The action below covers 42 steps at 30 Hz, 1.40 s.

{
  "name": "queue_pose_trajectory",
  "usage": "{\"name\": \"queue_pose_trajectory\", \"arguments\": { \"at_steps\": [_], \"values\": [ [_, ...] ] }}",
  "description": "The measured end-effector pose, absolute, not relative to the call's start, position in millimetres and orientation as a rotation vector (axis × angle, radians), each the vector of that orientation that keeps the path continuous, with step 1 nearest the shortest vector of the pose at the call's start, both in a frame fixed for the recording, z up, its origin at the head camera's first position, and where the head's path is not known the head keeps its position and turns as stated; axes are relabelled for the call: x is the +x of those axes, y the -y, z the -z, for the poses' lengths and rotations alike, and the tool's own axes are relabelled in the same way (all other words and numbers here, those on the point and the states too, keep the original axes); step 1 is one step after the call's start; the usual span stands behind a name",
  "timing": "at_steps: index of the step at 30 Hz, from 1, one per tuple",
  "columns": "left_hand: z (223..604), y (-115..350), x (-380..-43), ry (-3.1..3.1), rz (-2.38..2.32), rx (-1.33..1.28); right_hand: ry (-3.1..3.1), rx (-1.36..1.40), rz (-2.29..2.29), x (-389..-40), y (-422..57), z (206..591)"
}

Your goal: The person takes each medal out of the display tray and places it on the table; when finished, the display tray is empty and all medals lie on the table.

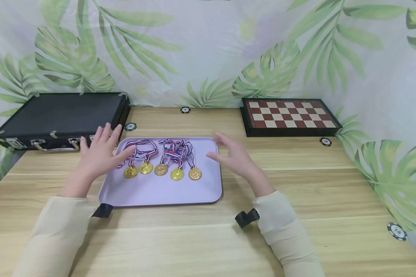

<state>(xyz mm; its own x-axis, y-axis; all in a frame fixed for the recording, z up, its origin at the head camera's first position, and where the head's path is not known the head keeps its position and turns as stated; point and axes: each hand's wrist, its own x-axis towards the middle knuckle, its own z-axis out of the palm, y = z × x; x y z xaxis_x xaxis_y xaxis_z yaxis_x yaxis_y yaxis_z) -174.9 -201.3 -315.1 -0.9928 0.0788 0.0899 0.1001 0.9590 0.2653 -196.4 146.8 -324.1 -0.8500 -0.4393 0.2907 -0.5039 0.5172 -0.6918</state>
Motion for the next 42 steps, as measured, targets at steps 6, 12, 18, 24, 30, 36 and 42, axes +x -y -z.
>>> {"name": "queue_pose_trajectory", "arguments": {
  "at_steps": [6, 12, 18, 24, 30, 36, 42],
  "values": [
    [330.8, 234.2, -169.2, 3.1, 0.599, -0.11, 2.607, 0.913, -1.513, -192.1, -128.7, 352.5],
    [350.4, 260.4, -168.1, 3.176, 0.837, -0.082, 2.691, 1.066, -1.406, -195.1, -115.9, 372.2],
    [365.5, 273.9, -168.9, 3.161, 0.989, -0.164, 2.805, 1.121, -1.083, -198.8, -110.3, 383.9],
    [377.9, 274.0, -171.2, 3.152, 0.912, -0.161, 2.846, 1.116, -0.93, -196.5, -106.3, 384.4],
    [384.3, 271.4, -169.9, 3.133, 0.824, -0.148, 2.87, 1.107, -0.841, -194.8, -102.6, 383.3],
    [385.5, 270.2, -167.6, 3.116, 0.815, -0.139, 2.905, 1.084, -0.824, -195.6, -100.8, 384.3],
    [387.2, 270.0, -167.4, 3.129, 0.816, -0.128, 2.858, 1.058, -0.964, -195.4, -102.8, 388.9]
  ]
}}
